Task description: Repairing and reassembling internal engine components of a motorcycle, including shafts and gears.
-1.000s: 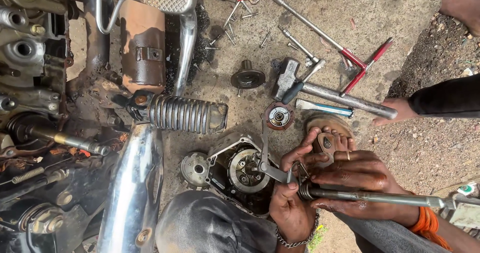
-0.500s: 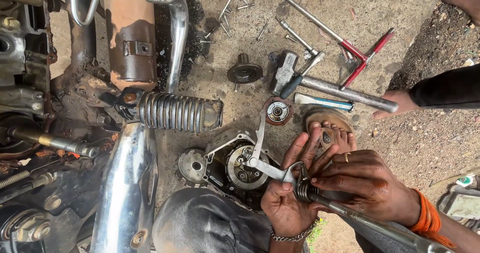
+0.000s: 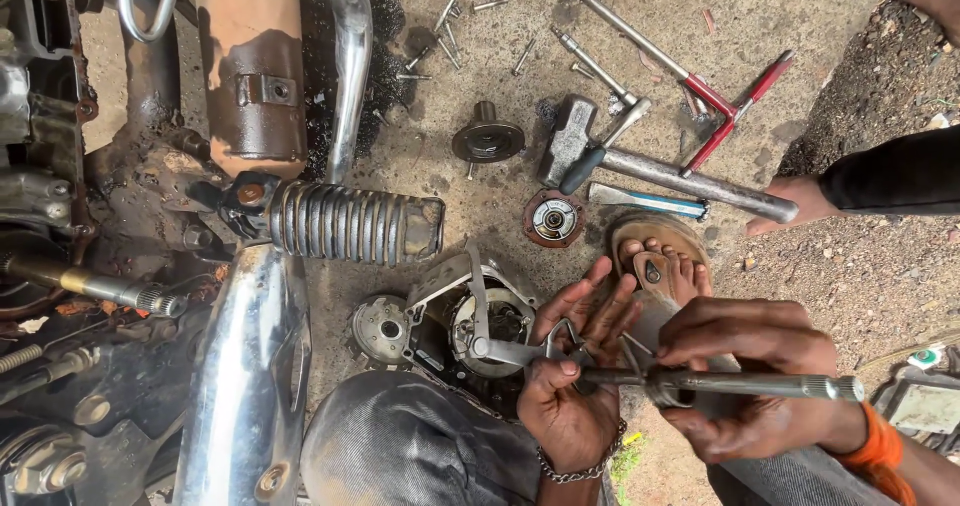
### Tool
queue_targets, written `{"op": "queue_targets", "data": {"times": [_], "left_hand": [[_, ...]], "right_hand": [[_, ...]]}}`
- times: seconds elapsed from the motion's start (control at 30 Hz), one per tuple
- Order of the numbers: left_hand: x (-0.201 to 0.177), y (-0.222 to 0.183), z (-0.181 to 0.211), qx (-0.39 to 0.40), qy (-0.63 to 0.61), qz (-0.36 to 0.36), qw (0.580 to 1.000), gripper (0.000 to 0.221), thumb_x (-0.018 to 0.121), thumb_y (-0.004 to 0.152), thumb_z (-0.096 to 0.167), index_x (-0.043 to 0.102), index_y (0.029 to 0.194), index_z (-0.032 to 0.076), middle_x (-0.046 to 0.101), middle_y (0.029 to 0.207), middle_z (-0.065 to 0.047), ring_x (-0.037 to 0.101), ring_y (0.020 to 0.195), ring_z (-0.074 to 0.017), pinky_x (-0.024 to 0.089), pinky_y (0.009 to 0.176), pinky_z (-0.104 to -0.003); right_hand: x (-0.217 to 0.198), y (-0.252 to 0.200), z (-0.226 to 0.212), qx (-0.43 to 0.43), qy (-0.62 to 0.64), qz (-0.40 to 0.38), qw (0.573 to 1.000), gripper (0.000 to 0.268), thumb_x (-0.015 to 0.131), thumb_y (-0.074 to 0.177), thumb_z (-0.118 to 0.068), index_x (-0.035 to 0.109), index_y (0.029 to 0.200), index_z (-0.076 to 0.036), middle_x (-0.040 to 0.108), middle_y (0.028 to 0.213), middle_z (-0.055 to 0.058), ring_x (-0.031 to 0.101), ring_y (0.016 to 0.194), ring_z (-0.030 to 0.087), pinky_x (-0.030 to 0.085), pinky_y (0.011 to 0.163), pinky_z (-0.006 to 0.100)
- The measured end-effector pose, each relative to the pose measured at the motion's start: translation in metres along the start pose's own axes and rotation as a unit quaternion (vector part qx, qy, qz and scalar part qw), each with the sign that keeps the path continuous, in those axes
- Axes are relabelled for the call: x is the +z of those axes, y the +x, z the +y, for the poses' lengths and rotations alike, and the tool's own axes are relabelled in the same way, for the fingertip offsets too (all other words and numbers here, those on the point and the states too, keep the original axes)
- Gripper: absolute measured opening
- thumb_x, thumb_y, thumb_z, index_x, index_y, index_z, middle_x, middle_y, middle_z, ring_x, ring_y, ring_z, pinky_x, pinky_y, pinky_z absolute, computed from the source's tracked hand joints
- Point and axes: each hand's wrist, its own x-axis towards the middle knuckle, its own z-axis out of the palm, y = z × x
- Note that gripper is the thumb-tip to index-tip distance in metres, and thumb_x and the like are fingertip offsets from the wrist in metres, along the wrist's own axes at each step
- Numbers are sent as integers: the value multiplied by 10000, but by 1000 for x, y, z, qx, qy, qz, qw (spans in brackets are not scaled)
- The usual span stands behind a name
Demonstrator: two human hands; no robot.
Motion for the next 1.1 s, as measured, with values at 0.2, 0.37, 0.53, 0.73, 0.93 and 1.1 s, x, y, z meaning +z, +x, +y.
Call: {"op": "queue_targets", "data": {"times": [0.2,0.37,0.53,0.73,0.93,1.1], "left_hand": [[-18,3,0,7,-11,25,1000,618,588,801,184,508,1347,-95,413,1544,-386,597,1272,-515,494,1082,-605],[-23,3,-1,-3,3,31,999,587,594,787,166,525,1320,-70,403,1558,-385,602,1260,-512,501,1082,-605],[-28,1,-4,26,23,51,998,566,601,786,149,534,1299,-82,407,1544,-415,615,1247,-524,512,1074,-610],[-32,1,-4,40,0,52,998,568,617,759,143,550,1277,-80,398,1539,-420,619,1232,-526,527,1058,-593],[-32,0,-5,32,9,59,998,480,609,742,144,571,1181,-45,416,1529,-395,650,1196,-512,559,1023,-593],[-33,0,-6,61,8,25,998,416,603,772,123,566,1141,-66,425,1510,-427,681,1135,-517,581,969,-592]], "right_hand": [[-67,-42,1,174,408,153,883,424,775,862,-317,698,1066,47,685,845,255,664,606,279,564,492,400],[-63,-24,-19,227,559,232,763,355,576,1001,-194,614,1128,135,666,841,341,601,619,299,529,553,440],[-51,-36,-21,251,592,263,720,359,490,1101,-146,558,1221,185,641,861,356,614,614,323,519,526,439],[-46,-32,-30,278,546,193,766,377,452,1123,-159,517,1298,168,641,875,330,640,699,349,526,580,454],[-37,-28,-35,238,643,188,703,336,408,1141,-120,446,1390,103,594,850,291,591,700,313,493,611,447],[-31,-23,-38,238,594,176,748,315,382,1151,-150,440,1376,63,606,868,289,596,692,307,504,615,441]]}}
